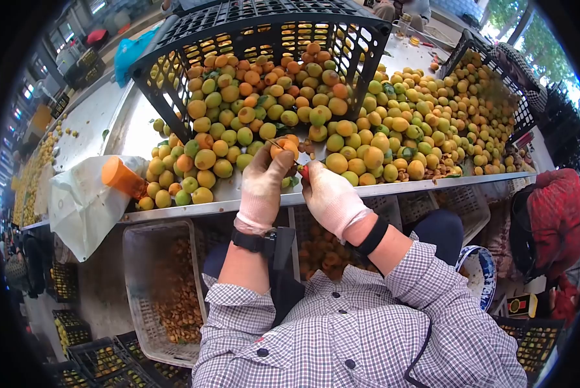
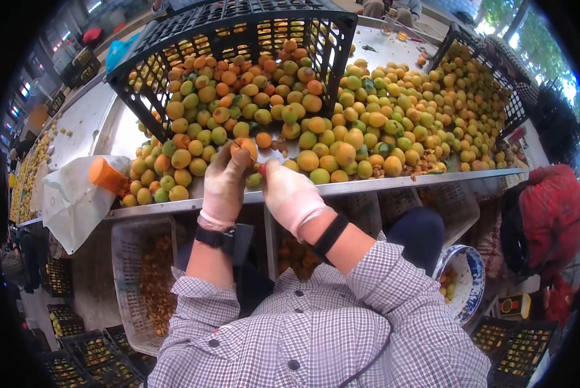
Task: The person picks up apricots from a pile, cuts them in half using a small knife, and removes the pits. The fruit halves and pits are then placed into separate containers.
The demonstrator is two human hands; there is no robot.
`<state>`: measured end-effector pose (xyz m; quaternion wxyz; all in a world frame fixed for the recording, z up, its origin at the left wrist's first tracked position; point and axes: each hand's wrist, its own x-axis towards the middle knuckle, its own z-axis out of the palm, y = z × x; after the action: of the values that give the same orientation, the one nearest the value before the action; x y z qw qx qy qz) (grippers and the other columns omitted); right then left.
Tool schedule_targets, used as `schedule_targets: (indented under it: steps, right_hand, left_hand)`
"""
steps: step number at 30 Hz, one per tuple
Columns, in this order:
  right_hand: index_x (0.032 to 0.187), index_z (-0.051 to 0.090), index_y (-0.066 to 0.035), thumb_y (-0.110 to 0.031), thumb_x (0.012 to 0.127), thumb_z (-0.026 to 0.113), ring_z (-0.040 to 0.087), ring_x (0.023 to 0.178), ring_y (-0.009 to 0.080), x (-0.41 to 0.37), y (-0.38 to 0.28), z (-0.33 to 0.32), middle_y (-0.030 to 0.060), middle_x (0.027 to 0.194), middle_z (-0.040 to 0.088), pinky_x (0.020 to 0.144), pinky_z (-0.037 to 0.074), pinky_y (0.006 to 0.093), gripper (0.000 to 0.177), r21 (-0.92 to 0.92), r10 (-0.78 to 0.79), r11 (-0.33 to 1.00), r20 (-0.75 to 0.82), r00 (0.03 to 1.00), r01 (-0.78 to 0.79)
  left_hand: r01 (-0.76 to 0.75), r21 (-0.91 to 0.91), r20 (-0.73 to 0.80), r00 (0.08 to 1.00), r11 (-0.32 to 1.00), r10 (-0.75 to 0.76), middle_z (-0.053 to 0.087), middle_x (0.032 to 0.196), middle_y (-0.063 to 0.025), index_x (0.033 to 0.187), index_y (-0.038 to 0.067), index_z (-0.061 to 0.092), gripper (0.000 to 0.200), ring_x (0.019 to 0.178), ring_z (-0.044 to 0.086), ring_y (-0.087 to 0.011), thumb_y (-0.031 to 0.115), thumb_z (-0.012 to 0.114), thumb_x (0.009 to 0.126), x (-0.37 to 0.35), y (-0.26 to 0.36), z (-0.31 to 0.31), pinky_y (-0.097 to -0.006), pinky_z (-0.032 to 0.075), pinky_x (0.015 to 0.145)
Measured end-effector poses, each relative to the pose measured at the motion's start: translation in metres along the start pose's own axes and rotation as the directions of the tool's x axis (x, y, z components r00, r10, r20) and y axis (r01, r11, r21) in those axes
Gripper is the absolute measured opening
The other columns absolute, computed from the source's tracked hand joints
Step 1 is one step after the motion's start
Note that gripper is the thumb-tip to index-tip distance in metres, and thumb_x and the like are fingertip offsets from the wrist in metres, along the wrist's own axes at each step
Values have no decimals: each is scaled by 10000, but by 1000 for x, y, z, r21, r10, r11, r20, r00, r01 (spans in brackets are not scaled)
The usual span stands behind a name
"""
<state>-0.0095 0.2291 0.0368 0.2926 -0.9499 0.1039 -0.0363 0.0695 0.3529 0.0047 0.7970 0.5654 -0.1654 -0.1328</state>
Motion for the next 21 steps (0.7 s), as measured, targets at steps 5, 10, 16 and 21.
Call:
schedule_targets:
  steps: [5, 10, 16, 21]
  right_hand:
    - [1038, 555, -17, -146, 915, 555, 674, 866, 414, -2, 5, -4, 232, 893, 686, 765, 534, 502, 178, -117, -15, 993, 33, 999, 19]
    - [1049, 580, -38, -141, 931, 526, 683, 871, 391, -7, 17, -11, 209, 907, 692, 775, 537, 492, 166, -212, -70, 974, 39, 997, 77]
    - [1025, 590, -30, -220, 920, 587, 674, 799, 376, -4, 37, -11, 208, 853, 675, 723, 540, 446, 217, 61, -60, 996, -105, 993, 67]
    - [1035, 627, -5, -375, 893, 648, 610, 651, 180, 4, 3, -46, 96, 754, 629, 572, 501, 342, 396, 674, 284, 651, 212, 935, -350]
  left_hand:
    - [-42, -298, -125, 992, 954, 5, 653, 1037, -81, 1203, -22, 592, 466, 871, 621, -158, 381, 640, 974, 7, -8, -6, -276, 517, 761]
    - [-44, -291, -237, 971, 956, -28, 656, 997, -75, 1184, -16, 594, 413, 829, 611, -153, 354, 602, 1001, 6, -2, -11, -274, 498, 733]
    - [-7, -378, -105, 994, 926, -35, 676, 1005, -80, 1129, -29, 630, 387, 768, 586, -120, 329, 635, 982, 6, -1, -13, -247, 452, 657]
    - [85, 18, 76, 993, 996, -86, 677, 1065, -83, 1261, -45, 597, 470, 886, 623, -108, 161, 764, 873, -3, 13, 9, -228, 516, 757]
